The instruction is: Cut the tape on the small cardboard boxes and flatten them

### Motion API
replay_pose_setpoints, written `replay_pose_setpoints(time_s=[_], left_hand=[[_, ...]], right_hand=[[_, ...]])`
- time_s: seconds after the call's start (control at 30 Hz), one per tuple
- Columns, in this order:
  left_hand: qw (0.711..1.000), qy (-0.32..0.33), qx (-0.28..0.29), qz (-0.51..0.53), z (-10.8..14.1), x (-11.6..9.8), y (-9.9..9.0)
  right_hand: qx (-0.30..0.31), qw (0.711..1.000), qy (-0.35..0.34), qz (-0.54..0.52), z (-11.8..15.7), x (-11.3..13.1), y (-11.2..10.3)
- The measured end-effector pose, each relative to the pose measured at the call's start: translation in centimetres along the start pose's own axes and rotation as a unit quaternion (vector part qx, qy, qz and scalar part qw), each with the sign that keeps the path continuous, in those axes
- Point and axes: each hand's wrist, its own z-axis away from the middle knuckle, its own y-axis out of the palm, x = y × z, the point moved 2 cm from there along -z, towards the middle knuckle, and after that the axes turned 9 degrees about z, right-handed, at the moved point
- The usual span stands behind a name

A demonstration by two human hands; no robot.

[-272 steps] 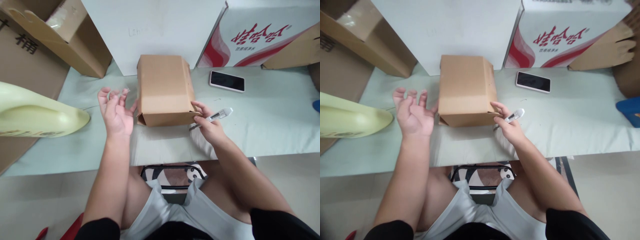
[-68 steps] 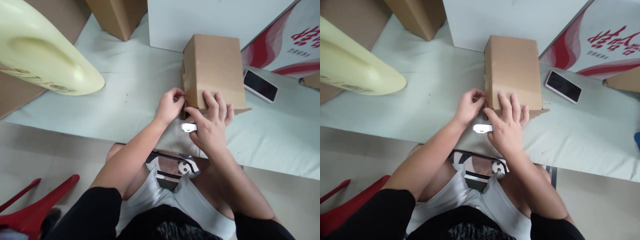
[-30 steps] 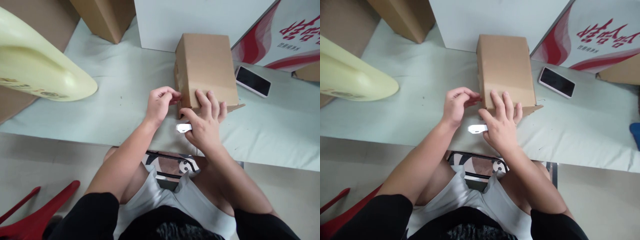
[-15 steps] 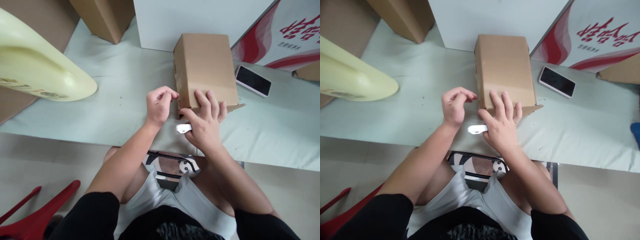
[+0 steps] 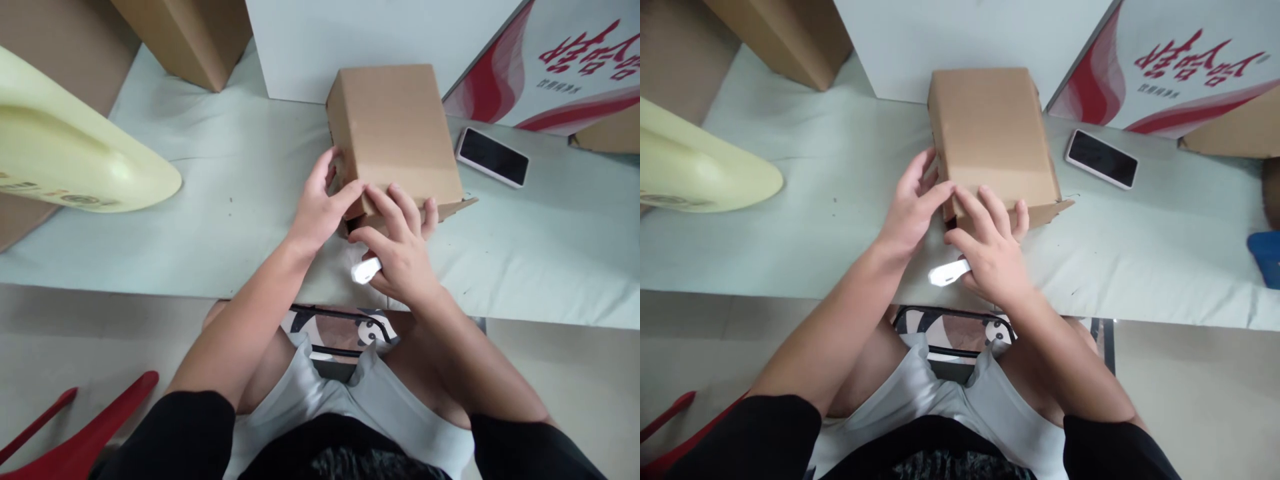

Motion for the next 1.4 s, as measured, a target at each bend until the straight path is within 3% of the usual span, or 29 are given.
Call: replay_pose_setpoints(time_s=[0.1, 0.23, 0.37, 0.43, 0.57, 0.7, 0.77, 0.93, 1.03, 1.1, 1.17, 1.27, 1.33, 1.4], left_hand=[[1.000, -0.002, -0.010, -0.003, -0.3, 0.0, -0.5], [0.999, 0.009, -0.036, -0.022, -0.4, 0.0, -1.3], [0.996, 0.021, -0.073, -0.044, -0.2, -0.6, -2.8], [0.995, 0.012, -0.095, -0.041, -0.2, -0.8, -3.7], [0.988, -0.040, -0.146, -0.019, -0.1, -0.8, -5.0], [0.989, -0.107, -0.085, 0.053, -0.1, -0.3, -4.7], [0.988, -0.123, -0.051, 0.079, -0.1, -0.2, -4.3], [0.981, -0.154, -0.040, 0.110, 0.2, -0.5, -3.2], [0.969, -0.203, -0.006, 0.137, 0.7, -0.5, -2.6], [0.966, -0.229, -0.012, 0.122, 0.9, -0.3, -2.8], [0.976, -0.207, -0.035, 0.056, 0.9, -0.1, -3.5], [0.989, -0.079, -0.091, -0.086, 0.5, -0.5, -5.1], [0.980, 0.000, -0.141, -0.144, 0.1, -1.3, -6.0], [0.979, 0.065, -0.116, -0.156, -0.5, -2.5, -6.2]], right_hand=[[-0.047, 0.998, -0.014, -0.037, 0.1, -1.0, -0.1], [-0.151, 0.984, 0.035, -0.084, 0.4, -3.5, -1.2], [-0.324, 0.934, 0.112, -0.098, 1.5, -7.5, -2.3], [-0.368, 0.908, 0.163, -0.111, 2.1, -9.5, -1.8], [-0.269, 0.913, 0.217, -0.218, 2.1, -10.9, 1.2], [-0.190, 0.923, 0.197, -0.270, 1.3, -8.7, 2.5], [-0.191, 0.932, 0.180, -0.250, 0.9, -7.6, 2.2], [-0.226, 0.939, 0.137, -0.220, 0.5, -6.2, 1.3], [-0.249, 0.930, 0.111, -0.247, 0.6, -5.8, 0.5], [-0.257, 0.918, 0.084, -0.291, 0.6, -5.5, -0.1], [-0.270, 0.903, 0.053, -0.329, 0.8, -5.3, -0.6], [-0.297, 0.888, 0.029, -0.349, 1.0, -5.0, -1.0], [-0.277, 0.906, 0.025, -0.320, 1.2, -4.6, -1.1], [-0.234, 0.934, 0.019, -0.268, 1.3, -3.9, -1.3]])
